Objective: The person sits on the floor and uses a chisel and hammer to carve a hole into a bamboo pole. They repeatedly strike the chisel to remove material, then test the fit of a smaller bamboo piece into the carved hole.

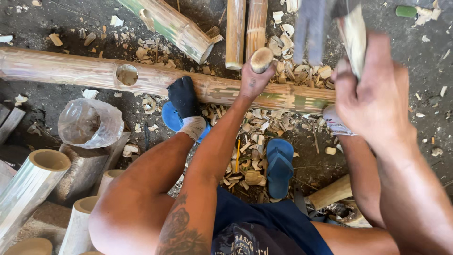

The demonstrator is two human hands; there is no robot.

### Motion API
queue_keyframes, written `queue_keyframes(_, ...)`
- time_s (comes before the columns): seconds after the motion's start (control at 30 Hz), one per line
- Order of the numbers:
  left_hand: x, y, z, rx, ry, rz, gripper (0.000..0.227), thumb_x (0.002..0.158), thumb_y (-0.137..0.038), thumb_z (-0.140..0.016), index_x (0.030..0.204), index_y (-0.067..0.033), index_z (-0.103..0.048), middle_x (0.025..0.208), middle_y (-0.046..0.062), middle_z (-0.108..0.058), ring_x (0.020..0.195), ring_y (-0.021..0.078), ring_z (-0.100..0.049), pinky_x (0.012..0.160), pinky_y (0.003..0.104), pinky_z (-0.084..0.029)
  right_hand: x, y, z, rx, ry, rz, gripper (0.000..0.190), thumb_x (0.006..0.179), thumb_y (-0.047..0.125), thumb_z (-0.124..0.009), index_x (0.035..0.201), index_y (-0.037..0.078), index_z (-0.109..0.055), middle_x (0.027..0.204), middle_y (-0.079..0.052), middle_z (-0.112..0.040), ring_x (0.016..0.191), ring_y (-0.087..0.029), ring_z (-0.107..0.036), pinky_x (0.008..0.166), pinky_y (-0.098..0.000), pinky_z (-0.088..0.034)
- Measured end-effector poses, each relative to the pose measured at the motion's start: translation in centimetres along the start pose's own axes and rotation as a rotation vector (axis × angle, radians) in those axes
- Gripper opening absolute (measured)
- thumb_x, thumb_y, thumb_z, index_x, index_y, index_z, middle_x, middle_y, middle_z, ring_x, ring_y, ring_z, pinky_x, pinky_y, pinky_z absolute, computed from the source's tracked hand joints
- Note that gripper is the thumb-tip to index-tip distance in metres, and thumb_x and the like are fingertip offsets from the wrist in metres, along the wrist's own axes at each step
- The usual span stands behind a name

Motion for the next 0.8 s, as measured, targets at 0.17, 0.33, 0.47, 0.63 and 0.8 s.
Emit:
queue_keyframes(0.17,-0.1,0.3,2.3,-0.310,-0.121,-0.098,0.050,0.079,-0.017,-0.081,0.122,-0.0013,-0.058,0.102,0.008,-0.074,0.086,0.0181,-0.073,0.079,0.034,-0.063,4.1,1.9,-7.4,-0.185,0.354,-0.141,0.026,0.099,0.001,-0.055,0.120,-0.008,-0.045,0.077,-0.017,-0.063,0.050,-0.021,-0.060,0.038,-0.0326,-0.049)
queue_keyframes(0.33,0.8,2.3,2.3,-0.320,-0.135,-0.085,0.036,0.085,-0.012,-0.078,0.117,0.0013,-0.068,0.107,0.006,-0.074,0.096,0.0177,-0.070,0.087,0.032,-0.058,5.0,3.0,-12.6,-0.401,0.855,-0.304,0.052,0.103,0.011,-0.048,0.149,-0.005,-0.029,0.073,-0.015,-0.063,0.050,-0.024,-0.059,0.035,-0.0364,-0.046)
queue_keyframes(0.47,1.5,3.4,2.3,-0.303,-0.157,-0.099,0.033,0.085,-0.010,-0.078,0.114,0.0018,-0.067,0.104,0.008,-0.073,0.094,0.0169,-0.068,0.085,0.031,-0.056,9.2,8.3,-7.9,-0.262,0.492,-0.034,0.032,0.100,0.010,-0.057,0.122,-0.006,-0.042,0.073,-0.022,-0.064,0.052,-0.031,-0.064,0.039,-0.0394,-0.051)
queue_keyframes(0.63,2.9,3.8,1.4,-0.330,-0.126,-0.092,0.034,0.087,-0.009,-0.078,0.118,0.0016,-0.067,0.108,0.009,-0.074,0.096,0.0179,-0.069,0.086,0.032,-0.056,9.2,9.1,-7.0,0.033,0.015,0.188,0.027,0.105,0.002,-0.053,0.123,-0.010,-0.038,0.078,-0.020,-0.065,0.064,-0.029,-0.069,0.050,-0.0369,-0.055)
queue_keyframes(0.8,3.1,5.4,1.3,-0.455,-0.075,0.091,0.076,0.080,-0.010,-0.078,0.143,-0.0258,-0.038,0.121,-0.005,-0.062,0.100,0.0144,-0.068,0.089,0.031,-0.059,5.4,1.9,-16.7,-0.467,0.813,-0.330,0.046,0.098,0.009,-0.050,0.140,-0.006,-0.038,0.066,-0.012,-0.064,0.048,-0.027,-0.065,0.034,-0.0386,-0.047)
Point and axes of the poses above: each hand's wrist, its own x-axis towards the middle knuckle, its own z-axis out of the back of the hand, y = z × x, the point moved 8 cm from there along x, towards the middle knuckle
